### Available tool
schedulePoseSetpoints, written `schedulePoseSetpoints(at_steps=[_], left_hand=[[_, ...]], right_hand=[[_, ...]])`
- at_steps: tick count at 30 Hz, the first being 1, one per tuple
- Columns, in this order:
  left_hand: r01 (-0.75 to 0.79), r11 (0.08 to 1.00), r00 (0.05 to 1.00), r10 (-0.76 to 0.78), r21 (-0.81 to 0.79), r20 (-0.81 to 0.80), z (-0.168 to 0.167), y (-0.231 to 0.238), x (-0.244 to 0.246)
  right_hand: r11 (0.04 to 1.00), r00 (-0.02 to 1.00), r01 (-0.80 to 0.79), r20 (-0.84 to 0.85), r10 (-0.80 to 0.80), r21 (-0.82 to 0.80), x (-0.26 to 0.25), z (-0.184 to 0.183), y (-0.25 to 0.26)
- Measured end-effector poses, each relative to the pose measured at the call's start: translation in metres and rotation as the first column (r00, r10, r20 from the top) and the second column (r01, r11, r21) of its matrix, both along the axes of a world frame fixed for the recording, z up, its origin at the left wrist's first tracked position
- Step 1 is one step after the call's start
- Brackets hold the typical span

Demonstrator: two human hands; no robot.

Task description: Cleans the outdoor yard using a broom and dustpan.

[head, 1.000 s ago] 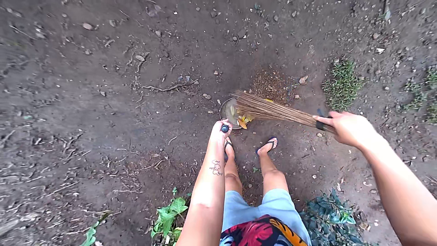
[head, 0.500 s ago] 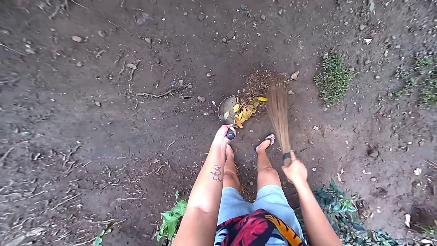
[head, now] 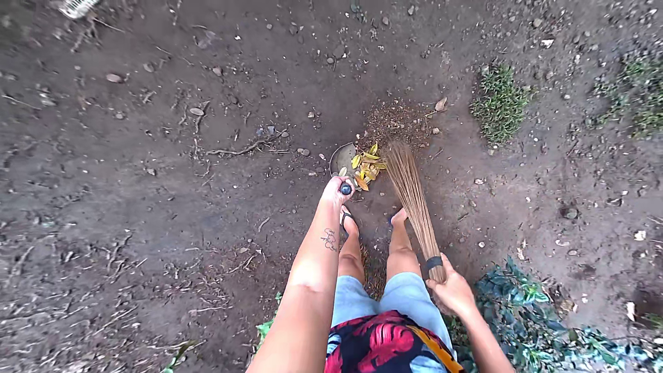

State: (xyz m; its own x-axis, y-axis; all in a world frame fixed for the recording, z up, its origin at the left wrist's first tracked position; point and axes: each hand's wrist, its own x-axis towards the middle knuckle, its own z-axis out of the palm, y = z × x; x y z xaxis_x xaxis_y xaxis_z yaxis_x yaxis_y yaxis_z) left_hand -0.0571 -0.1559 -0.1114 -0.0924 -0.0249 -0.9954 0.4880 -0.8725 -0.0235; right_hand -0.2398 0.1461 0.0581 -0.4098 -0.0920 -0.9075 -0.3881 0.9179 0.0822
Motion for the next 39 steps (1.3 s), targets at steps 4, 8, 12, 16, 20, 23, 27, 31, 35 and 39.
schedulePoseSetpoints(at_steps=[4, 8, 12, 16, 20, 23, 27, 31, 35, 39], left_hand=[[-0.011, 1.0, 1.0, 0.011, 0.003, -0.02, 0.001, 0.0, -0.002], [-0.035, 0.999, 0.999, 0.034, -0.018, -0.042, 0.0, 0.0, 0.007], [-0.111, 0.994, 0.99, 0.108, -0.023, -0.091, 0.003, 0.003, 0.016], [-0.22, 0.973, 0.968, 0.209, -0.071, -0.14, 0.0, 0.011, 0.027], [-0.245, 0.967, 0.961, 0.234, -0.064, -0.146, -0.01, 0.014, 0.034], [-0.253, 0.966, 0.959, 0.244, -0.049, -0.144, -0.013, 0.015, 0.038], [-0.278, 0.961, 0.951, 0.275, -0.004, -0.139, -0.014, 0.018, 0.038], [-0.266, 0.964, 0.956, 0.267, 0.022, -0.122, -0.005, 0.015, 0.033], [-0.264, 0.964, 0.959, 0.261, -0.012, -0.109, -0.007, 0.015, 0.032], [-0.354, 0.934, 0.932, 0.35, -0.036, -0.097, -0.012, 0.018, 0.044]], right_hand=[[0.983, 0.98, 0.181, 0.095, -0.177, -0.037, 0.05, -0.046, -0.014], [0.945, 0.915, 0.32, 0.281, -0.289, -0.069, 0.092, -0.055, -0.026], [0.917, 0.878, 0.387, 0.343, -0.333, -0.102, 0.089, -0.022, -0.024], [0.981, 0.95, 0.169, 0.282, -0.135, -0.099, 0.041, 0.026, -0.018], [0.996, 0.987, -0.074, 0.14, 0.079, -0.04, -0.01, 0.072, -0.023], [0.991, 0.991, -0.128, 0.032, 0.128, -0.027, -0.028, 0.069, -0.033], [0.989, 0.987, -0.144, -0.07, 0.142, -0.037, -0.014, -0.002, -0.059], [0.975, 0.974, -0.222, 0.043, 0.222, 0.002, 0.026, -0.069, -0.076], [0.984, 0.964, -0.181, 0.2, 0.178, -0.004, 0.054, -0.058, -0.065], [0.989, 0.972, -0.142, 0.183, 0.148, -0.05, 0.036, 0.0, -0.049]])
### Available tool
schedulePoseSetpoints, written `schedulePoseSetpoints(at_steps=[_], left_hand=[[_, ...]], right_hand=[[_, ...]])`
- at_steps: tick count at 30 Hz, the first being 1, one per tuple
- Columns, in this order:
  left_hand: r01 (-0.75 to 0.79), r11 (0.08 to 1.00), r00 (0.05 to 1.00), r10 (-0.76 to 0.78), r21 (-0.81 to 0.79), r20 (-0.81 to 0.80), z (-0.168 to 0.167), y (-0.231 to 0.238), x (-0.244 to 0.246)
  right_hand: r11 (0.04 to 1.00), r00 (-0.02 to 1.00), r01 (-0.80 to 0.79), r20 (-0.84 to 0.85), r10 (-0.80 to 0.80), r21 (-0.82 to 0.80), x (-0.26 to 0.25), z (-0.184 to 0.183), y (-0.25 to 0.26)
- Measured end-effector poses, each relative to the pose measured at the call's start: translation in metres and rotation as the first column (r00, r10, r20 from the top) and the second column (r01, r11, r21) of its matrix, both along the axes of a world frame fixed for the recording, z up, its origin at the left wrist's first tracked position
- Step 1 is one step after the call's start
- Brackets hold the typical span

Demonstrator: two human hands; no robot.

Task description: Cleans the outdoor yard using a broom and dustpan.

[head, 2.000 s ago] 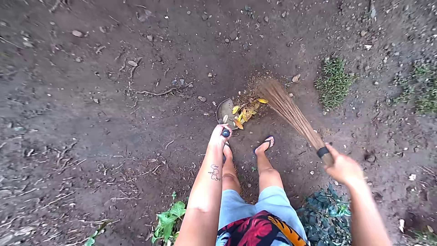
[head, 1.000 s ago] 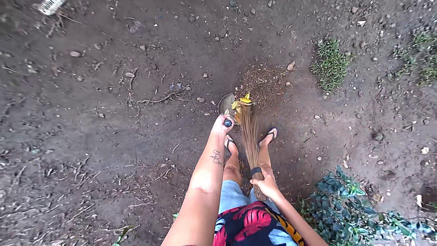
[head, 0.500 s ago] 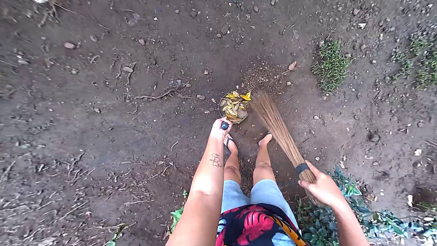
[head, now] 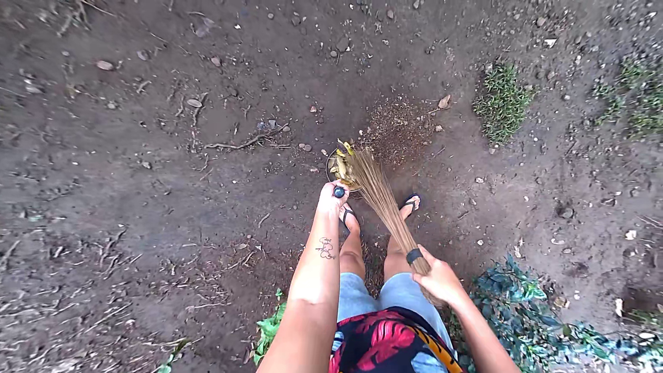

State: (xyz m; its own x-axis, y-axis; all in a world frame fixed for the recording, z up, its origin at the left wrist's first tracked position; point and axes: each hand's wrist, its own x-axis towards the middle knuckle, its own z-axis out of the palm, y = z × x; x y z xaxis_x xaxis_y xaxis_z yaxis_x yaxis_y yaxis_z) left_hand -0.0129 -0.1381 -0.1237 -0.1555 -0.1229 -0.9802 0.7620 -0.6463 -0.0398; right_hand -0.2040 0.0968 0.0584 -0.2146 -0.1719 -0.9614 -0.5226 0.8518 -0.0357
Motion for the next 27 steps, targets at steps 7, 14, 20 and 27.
schedulePoseSetpoints(at_steps=[7, 14, 20, 27], left_hand=[[-0.023, 1.0, 1.0, 0.023, 0.014, -0.01, 0.002, 0.002, 0.024], [0.077, 0.996, 0.997, -0.077, 0.035, 0.0, 0.002, 0.003, 0.028], [0.063, 0.998, 0.998, -0.062, 0.028, -0.018, -0.001, 0.005, 0.028], [0.079, 0.996, 0.996, -0.077, 0.048, -0.041, 0.0, 0.015, 0.054]], right_hand=[[0.96, 0.945, -0.278, -0.181, 0.274, -0.001, -0.051, 0.073, -0.038], [0.987, 0.966, -0.161, -0.203, 0.16, 0.015, 0.011, -0.043, -0.063], [0.998, 0.999, -0.035, 0.04, 0.034, 0.044, 0.053, -0.063, -0.016], [0.999, 1.0, -0.011, -0.008, 0.011, -0.041, -0.027, 0.04, 0.001]])
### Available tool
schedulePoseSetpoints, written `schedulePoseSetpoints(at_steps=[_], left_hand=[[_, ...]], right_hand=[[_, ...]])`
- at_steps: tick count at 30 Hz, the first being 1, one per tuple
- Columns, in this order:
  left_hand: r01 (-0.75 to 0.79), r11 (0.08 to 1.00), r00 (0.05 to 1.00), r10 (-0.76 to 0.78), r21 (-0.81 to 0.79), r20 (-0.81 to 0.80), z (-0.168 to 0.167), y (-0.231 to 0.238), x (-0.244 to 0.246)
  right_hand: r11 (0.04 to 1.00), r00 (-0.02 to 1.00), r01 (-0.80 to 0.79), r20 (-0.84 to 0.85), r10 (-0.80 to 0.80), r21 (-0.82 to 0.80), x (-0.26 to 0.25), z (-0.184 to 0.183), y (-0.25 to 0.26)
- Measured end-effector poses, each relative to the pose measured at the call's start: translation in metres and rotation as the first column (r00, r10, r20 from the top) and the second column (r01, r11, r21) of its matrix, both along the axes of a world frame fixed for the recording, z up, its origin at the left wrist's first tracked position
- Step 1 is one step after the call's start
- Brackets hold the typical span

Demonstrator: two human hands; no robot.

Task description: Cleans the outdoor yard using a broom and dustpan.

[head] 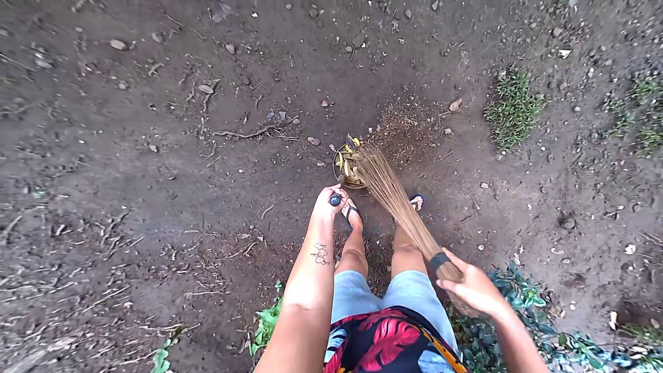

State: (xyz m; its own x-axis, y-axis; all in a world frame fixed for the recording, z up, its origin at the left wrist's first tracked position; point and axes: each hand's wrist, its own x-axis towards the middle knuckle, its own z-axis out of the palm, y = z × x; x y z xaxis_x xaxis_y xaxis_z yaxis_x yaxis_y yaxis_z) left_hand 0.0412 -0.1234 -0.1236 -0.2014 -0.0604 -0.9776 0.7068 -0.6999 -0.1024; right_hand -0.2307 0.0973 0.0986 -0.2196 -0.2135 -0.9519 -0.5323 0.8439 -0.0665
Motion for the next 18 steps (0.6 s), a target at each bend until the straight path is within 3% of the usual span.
schedulePoseSetpoints(at_steps=[3, 5, 8, 13, 15, 18], left_hand=[[0.006, 1.0, 0.999, -0.006, 0.018, -0.031, -0.002, 0.007, 0.011], [-0.011, 0.999, 0.999, 0.012, 0.033, -0.038, -0.001, 0.009, 0.012], [-0.082, 0.995, 0.996, 0.084, 0.054, -0.033, 0.004, 0.006, 0.006], [-0.136, 0.991, 0.991, 0.136, -0.006, -0.016, -0.004, 0.011, 0.001], [-0.141, 0.99, 0.99, 0.14, -0.012, -0.004, -0.006, 0.016, -0.002], [-0.131, 0.99, 0.991, 0.131, -0.046, 0.001, -0.011, 0.018, -0.007]], right_hand=[[0.984, 0.979, -0.18, -0.104, 0.177, -0.017, -0.028, 0.026, -0.02], [0.953, 0.938, -0.303, -0.18, 0.296, -0.012, -0.034, 0.016, -0.041], [0.896, 0.864, -0.443, -0.259, 0.432, 0.018, -0.026, -0.029, -0.086], [0.794, 0.763, -0.608, -0.283, 0.581, -0.008, -0.015, -0.138, -0.123], [0.743, 0.722, -0.669, -0.244, 0.648, -0.006, -0.018, -0.155, -0.118], [0.69, 0.682, -0.724, -0.148, 0.716, 0.006, -0.024, -0.137, -0.102]])
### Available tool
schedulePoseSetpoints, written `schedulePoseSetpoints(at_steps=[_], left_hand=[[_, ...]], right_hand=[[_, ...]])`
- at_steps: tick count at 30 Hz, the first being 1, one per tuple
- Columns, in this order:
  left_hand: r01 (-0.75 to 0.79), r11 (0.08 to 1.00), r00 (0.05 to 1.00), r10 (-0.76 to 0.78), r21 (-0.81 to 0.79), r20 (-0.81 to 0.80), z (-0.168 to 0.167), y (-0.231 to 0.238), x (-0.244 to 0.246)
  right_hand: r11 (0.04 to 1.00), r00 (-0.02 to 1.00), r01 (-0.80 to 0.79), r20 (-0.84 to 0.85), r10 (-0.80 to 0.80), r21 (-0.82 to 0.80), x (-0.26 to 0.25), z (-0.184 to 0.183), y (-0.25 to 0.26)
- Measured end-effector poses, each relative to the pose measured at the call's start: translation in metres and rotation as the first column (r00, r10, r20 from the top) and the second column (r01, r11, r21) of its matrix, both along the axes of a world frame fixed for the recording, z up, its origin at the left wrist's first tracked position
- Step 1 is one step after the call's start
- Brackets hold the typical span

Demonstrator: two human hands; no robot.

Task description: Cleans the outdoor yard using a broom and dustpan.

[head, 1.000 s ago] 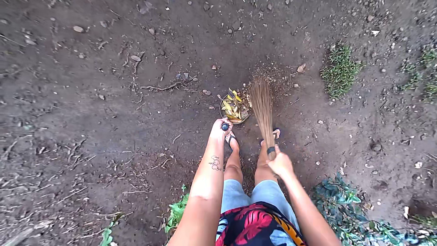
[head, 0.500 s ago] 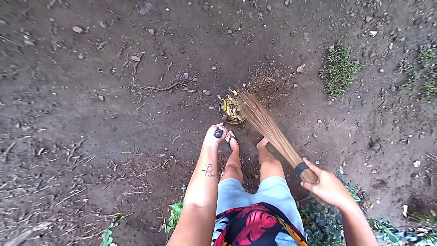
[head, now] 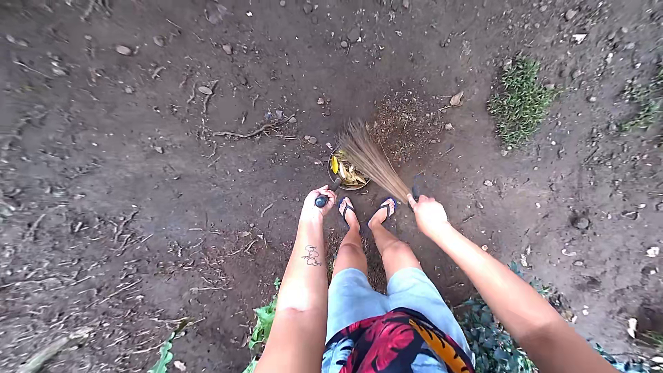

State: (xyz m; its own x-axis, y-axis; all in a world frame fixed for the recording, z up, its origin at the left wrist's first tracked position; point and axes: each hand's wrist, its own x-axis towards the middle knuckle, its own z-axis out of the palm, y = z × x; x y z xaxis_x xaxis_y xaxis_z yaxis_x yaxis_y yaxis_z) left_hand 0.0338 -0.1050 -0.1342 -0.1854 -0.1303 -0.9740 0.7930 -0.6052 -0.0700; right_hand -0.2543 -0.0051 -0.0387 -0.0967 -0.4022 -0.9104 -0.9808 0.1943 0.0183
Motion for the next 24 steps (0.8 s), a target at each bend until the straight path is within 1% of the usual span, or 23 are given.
schedulePoseSetpoints(at_steps=[3, 5, 9, 12, 14, 16, 18, 21, 23, 24], left_hand=[[0.034, 0.999, 0.999, -0.034, -0.027, 0.013, -0.002, 0.006, -0.001], [0.046, 0.998, 0.999, -0.046, -0.03, 0.016, 0.0, 0.009, 0.003], [0.051, 0.999, 0.998, -0.051, 0.01, -0.028, -0.001, 0.013, 0.024], [0.141, 0.99, 0.989, -0.14, 0.004, -0.051, 0.002, 0.016, 0.037], [0.204, 0.979, 0.978, -0.203, 0.012, -0.045, 0.007, 0.011, 0.043], [0.282, 0.959, 0.959, -0.282, 0.039, -0.011, 0.015, -0.001, 0.044], [0.325, 0.943, 0.944, -0.328, 0.072, 0.033, 0.02, -0.013, 0.043], [0.29, 0.954, 0.955, -0.294, 0.08, 0.042, 0.015, -0.027, 0.045], [0.278, 0.959, 0.96, -0.28, 0.059, 0.023, 0.009, -0.035, 0.044], [0.273, 0.96, 0.961, -0.275, 0.062, 0.02, 0.009, -0.038, 0.041]], right_hand=[[0.999, 1.0, 0.003, 0.029, -0.005, 0.044, -0.014, 0.037, 0.028], [0.997, 0.998, 0.058, 0.037, -0.06, 0.059, -0.029, 0.062, 0.044], [0.968, 0.966, 0.249, 0.058, -0.251, 0.041, -0.057, 0.108, 0.085], [0.921, 0.92, 0.39, 0.038, -0.39, -0.01, -0.066, 0.138, 0.119], [0.886, 0.888, 0.459, -0.007, -0.461, -0.059, -0.058, 0.146, 0.134], [0.857, 0.855, 0.506, -0.078, -0.513, -0.096, -0.036, 0.139, 0.139], [0.839, 0.826, 0.534, -0.149, -0.544, -0.105, -0.002, 0.116, 0.134], [0.839, 0.817, 0.542, -0.201, -0.541, -0.055, 0.057, 0.062, 0.125], [0.854, 0.843, 0.519, -0.175, -0.508, 0.022, 0.093, 0.034, 0.123], [0.862, 0.857, 0.505, -0.15, -0.493, 0.054, 0.108, 0.027, 0.124]])
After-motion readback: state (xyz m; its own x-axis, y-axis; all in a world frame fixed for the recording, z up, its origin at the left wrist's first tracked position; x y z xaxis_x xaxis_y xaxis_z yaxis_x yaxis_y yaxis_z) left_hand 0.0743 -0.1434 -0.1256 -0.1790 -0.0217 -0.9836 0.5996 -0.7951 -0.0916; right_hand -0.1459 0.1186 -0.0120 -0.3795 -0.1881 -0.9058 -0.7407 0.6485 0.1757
